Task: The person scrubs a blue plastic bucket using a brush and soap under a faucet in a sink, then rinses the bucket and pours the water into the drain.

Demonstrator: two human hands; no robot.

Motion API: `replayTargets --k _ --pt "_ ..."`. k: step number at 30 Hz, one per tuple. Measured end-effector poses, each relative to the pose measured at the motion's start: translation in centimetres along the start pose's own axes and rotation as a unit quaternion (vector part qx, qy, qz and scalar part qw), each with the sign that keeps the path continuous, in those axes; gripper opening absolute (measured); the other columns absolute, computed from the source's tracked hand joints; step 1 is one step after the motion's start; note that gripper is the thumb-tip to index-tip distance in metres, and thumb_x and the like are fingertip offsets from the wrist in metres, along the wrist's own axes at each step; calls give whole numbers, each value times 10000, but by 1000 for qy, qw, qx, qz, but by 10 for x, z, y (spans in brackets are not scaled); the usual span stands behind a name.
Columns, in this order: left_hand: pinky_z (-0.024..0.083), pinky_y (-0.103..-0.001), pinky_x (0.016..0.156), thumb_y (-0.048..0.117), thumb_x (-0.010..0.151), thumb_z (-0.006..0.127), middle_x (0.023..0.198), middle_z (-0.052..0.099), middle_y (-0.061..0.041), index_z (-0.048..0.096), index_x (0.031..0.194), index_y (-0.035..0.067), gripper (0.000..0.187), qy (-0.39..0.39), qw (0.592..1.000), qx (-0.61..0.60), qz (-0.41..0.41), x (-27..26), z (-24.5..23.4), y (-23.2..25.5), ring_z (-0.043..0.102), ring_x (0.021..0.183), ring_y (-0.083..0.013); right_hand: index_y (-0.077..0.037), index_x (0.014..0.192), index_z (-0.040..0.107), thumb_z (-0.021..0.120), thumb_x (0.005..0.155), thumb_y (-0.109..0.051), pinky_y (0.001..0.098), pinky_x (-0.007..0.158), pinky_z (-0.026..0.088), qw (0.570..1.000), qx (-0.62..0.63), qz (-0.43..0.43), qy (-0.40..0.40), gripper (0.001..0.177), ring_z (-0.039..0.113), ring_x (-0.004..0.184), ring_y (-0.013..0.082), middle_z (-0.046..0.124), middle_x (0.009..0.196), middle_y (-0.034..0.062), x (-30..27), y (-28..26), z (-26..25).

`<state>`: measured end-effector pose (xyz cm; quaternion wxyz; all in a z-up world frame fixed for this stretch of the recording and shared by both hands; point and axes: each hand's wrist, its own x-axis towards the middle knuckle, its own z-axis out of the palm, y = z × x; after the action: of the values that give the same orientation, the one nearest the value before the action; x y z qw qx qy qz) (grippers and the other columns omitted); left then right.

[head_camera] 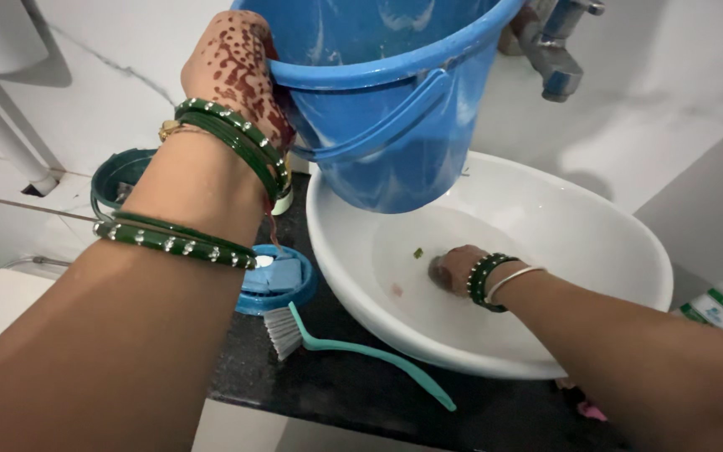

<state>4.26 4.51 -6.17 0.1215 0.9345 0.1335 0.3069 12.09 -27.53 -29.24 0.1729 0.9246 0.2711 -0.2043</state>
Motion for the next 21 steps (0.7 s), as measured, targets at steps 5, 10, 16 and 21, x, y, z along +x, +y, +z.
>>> replayTargets --k 5,10,16,21 --pt "560 -370 805 162 770 810 951 730 -133 708 1002 82 266 -4 1000 2 10 1 2 -3 718 889 -293 -126 1165 695 652 907 -236 370 1083 483 997 56 38 34 283 621 1224 269 693 1242 92 1 12 17" --pt "561 -365 804 152 759 820 957 729 -129 706 1011 84 285 -5 1000 5 21 4 6 -5 719 891 -287 -153 1269 571 554 892 -41 280 993 558 964 245 57 -89 394 721 1136 114 734 1225 -7 52 47 51" --pt "561 -359 802 141 747 832 964 727 -125 704 1022 86 308 -2 999 5 35 8 11 -4 721 893 -281 -55 1127 766 616 867 -49 333 880 642 876 472 96 -23 300 757 963 200 799 1080 108 -7 4 -20" --pt "562 -354 801 132 737 843 971 725 -121 703 1030 87 328 1 999 -1 43 10 13 -3 721 895 -275 -146 1170 710 749 922 -287 337 904 503 919 355 132 -112 287 678 930 137 748 1102 48 -89 -81 -95"
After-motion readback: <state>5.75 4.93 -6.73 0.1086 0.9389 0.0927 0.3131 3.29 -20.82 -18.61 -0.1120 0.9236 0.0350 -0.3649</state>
